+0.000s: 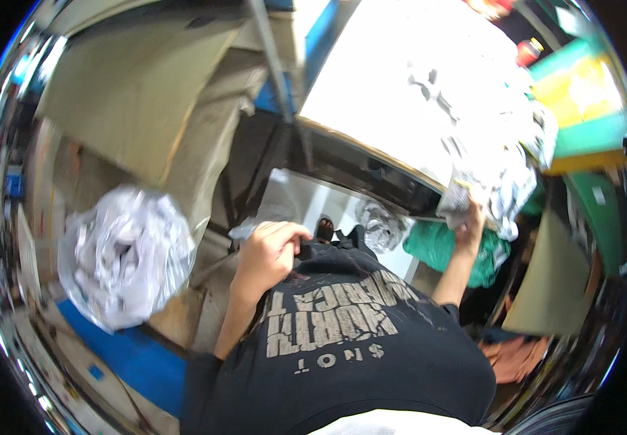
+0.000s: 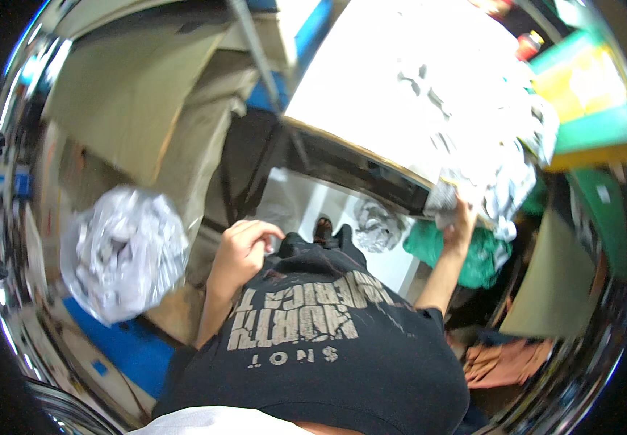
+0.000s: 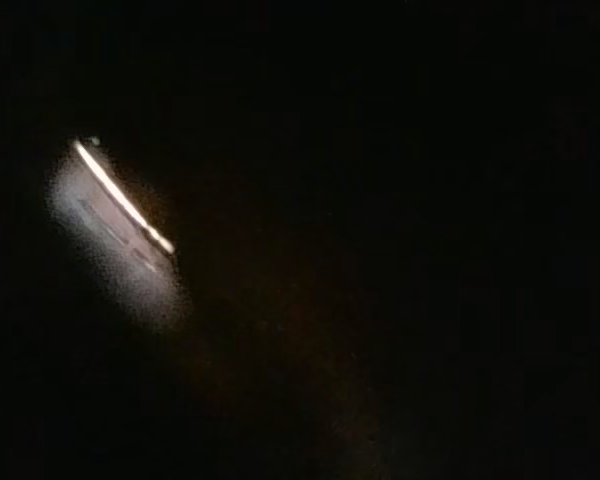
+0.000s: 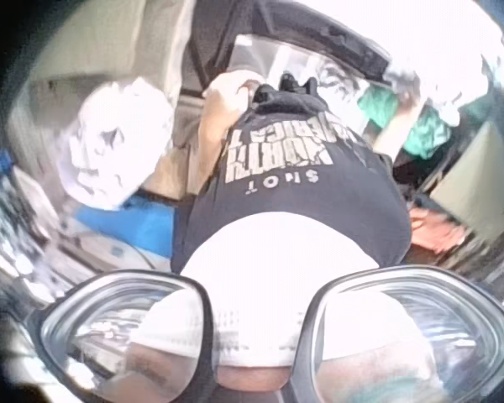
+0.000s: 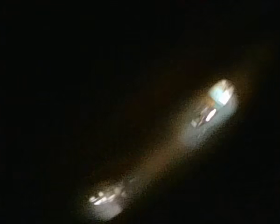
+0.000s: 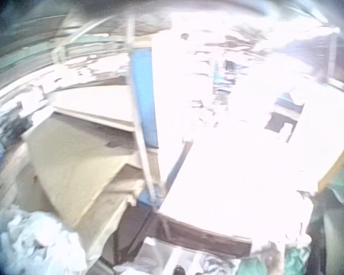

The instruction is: The person walks to a table in a workshop and begins sorting small white paper tags from a plastic bag. They separate the tags by hand, occasionally using a pen to mark or write on them, and place sorted stacks on the table.

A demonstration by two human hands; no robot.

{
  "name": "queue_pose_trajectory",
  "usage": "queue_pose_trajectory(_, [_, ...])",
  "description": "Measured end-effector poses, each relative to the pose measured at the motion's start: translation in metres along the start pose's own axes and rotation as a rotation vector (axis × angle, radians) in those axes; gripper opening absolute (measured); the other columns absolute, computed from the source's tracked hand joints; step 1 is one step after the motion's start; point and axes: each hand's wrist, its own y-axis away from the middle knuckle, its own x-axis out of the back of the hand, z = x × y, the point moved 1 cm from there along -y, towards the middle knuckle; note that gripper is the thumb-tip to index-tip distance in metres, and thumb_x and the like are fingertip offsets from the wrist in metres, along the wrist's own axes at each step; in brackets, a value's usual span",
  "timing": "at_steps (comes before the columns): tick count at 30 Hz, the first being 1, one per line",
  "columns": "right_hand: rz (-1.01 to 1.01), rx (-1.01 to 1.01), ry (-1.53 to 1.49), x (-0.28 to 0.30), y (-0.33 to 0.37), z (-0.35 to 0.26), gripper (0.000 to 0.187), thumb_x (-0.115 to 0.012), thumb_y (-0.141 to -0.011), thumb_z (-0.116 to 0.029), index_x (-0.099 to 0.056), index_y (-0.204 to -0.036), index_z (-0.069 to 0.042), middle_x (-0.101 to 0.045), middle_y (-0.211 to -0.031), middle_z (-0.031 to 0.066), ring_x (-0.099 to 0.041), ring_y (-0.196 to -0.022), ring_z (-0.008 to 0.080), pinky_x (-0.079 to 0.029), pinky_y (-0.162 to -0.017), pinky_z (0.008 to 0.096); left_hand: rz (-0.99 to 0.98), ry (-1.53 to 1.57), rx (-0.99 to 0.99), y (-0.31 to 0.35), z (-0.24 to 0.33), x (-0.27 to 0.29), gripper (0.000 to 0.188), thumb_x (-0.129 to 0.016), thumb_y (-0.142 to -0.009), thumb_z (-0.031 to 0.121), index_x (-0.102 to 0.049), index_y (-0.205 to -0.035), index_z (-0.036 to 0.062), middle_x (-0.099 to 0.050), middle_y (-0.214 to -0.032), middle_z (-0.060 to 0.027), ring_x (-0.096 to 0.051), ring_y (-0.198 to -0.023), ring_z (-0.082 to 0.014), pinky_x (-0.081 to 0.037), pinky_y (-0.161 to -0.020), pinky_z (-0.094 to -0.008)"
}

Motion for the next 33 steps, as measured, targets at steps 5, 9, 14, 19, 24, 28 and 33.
queue_pose_trajectory(5, [-0.168, -0.019, -0.101, -0.074, 0.034, -0.001, 0.054, -0.064, -0.097, -0.026, -0.053, -0.141, 0.002, -0.064, -0.133, 0.0146, -0.062, -0.125, 0.0305, -0.052, -0.105, 0.0489, 0.063, -0.009, -0.032, 0.016, -0.003, 0.006, 0.025, -0.056, -0.077, -0.006, -0.072, -0.092, 0.0065, -0.068, -0.072, -0.0053, -0.068, -0.071, -0.0245, -0.052, -0.077, -0.0374])
queue_pose_trajectory(9, [-0.515, -0.136, -0.208, -0.146, 0.019, 0.019, 0.060, -0.057, -0.099, -0.033, -0.051, -0.146, 0.003, -0.061, -0.142, 0.0178, -0.059, -0.132, 0.0340, -0.048, -0.111, 0.0503, 0.159, -0.004, -0.013, 0.041, -0.007, 0.018, 0.019, -0.059, -0.082, -0.002, -0.072, -0.093, 0.0071, -0.066, -0.073, -0.0045, -0.066, -0.075, -0.0271, -0.051, -0.079, -0.0401])
queue_pose_trajectory(14, [-1.036, -0.403, -0.433, -0.305, 0.072, 0.054, 0.072, -0.055, -0.096, -0.041, -0.045, -0.150, 0.005, -0.059, -0.144, 0.0205, -0.058, -0.133, 0.0369, -0.046, -0.113, 0.0503, 0.260, 0.019, 0.132, 0.098, -0.015, 0.060, 0.021, -0.059, -0.082, -0.004, -0.073, -0.093, 0.0081, -0.067, -0.077, -0.0040, -0.065, -0.078, -0.0273, -0.050, -0.076, -0.0415])
queue_pose_trajectory(19, [-1.168, -0.281, -0.179, -0.445, 0.201, 0.087, 0.081, -0.057, -0.092, -0.047, -0.042, -0.153, 0.005, -0.057, -0.145, 0.0228, -0.058, -0.133, 0.0375, -0.046, -0.112, 0.0504, 0.596, -0.078, 0.219, 0.173, -0.028, 0.126, 0.026, -0.057, -0.082, -0.008, -0.073, -0.095, 0.0071, -0.066, -0.076, -0.0059, -0.066, -0.075, -0.0261, -0.052, -0.073, -0.0392])
queue_pose_trajectory(24, [-1.486, 0.017, -0.194, -0.570, 0.357, 0.082, 0.097, -0.084, -0.078, -0.035, -0.038, -0.152, 0.007, -0.058, -0.139, 0.0177, -0.059, -0.129, 0.0266, -0.045, -0.111, 0.0402, 0.978, 0.024, 0.379, 0.257, -0.054, 0.181, 0.034, -0.051, -0.084, -0.016, -0.072, -0.102, 0.0040, -0.066, -0.082, -0.0084, -0.065, -0.076, -0.0211, -0.050, -0.065, -0.0322])
queue_pose_trajectory(28, [-1.750, 0.788, -0.015, -0.631, 0.434, 0.088, 0.091, -0.088, -0.062, -0.023, -0.053, -0.143, 0.000, -0.063, -0.133, 0.0161, -0.064, -0.121, 0.0278, -0.049, -0.107, 0.0404, 1.137, -0.183, 0.450, 0.310, -0.090, 0.223, 0.043, -0.048, -0.081, -0.017, -0.070, -0.111, 0.0042, -0.066, -0.088, -0.0099, -0.065, -0.091, -0.0254, -0.050, -0.081, -0.0360])
queue_pose_trajectory(33, [-1.857, 1.106, 0.536, -0.632, 0.492, 0.166, 0.093, -0.090, -0.059, -0.023, -0.053, -0.143, -0.004, -0.058, -0.138, 0.0207, -0.059, -0.127, 0.0396, -0.047, -0.109, 0.0443, 1.295, -0.275, 0.423, 0.350, -0.119, 0.265, 0.043, -0.050, -0.079, -0.016, -0.067, -0.114, 0.0024, -0.065, -0.105, -0.0146, -0.063, -0.095, -0.0306, -0.050, -0.087, -0.0401])
